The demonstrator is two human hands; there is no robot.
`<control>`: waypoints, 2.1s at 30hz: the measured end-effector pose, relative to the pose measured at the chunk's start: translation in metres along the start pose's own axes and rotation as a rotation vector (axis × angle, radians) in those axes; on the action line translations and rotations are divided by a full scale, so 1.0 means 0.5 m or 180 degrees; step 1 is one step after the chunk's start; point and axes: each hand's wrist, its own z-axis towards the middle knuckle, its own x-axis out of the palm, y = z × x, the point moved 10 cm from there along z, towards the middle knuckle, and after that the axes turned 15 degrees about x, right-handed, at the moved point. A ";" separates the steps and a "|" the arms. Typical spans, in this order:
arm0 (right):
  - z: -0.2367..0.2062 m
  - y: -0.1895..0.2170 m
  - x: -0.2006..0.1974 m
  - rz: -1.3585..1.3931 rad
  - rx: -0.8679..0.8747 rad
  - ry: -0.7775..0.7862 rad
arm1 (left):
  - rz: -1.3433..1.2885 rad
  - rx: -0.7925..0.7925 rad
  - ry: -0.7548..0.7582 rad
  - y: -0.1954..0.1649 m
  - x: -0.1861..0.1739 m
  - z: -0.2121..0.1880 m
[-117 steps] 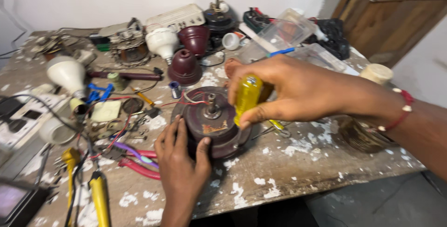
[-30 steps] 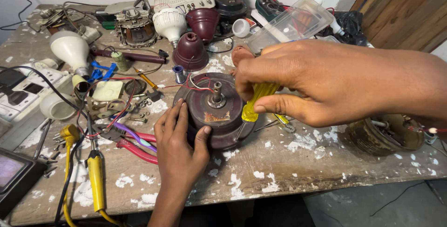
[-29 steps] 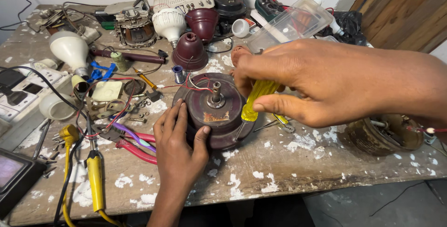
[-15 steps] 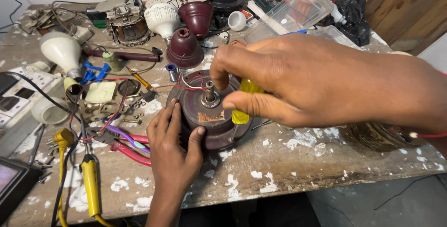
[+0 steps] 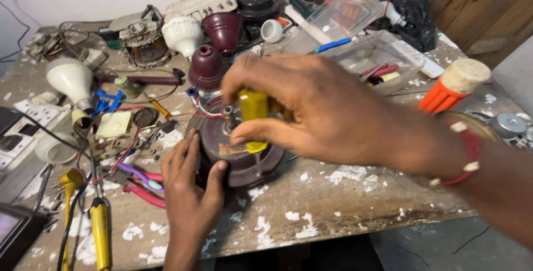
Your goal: The person works on a ceiling fan motor base on a cluttered workbench. They scrub the motor housing and terminal area with a toothbrush, route and position red wires, then use a screwdriver to tighten screws on the housing, and finally wipe a small part with a cloth.
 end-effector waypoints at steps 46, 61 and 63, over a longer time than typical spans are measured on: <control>-0.099 -0.228 0.009 0.3089 0.0134 -0.0703 | -0.0076 -0.0219 -0.0062 -0.023 0.035 0.015; -0.081 -0.135 -0.007 0.1965 -0.0176 -0.0359 | -0.0139 -0.0338 -0.0050 -0.017 0.040 0.019; -0.087 -0.136 0.005 0.2142 -0.0062 -0.0271 | -0.0132 -0.0310 -0.0052 -0.016 0.042 0.018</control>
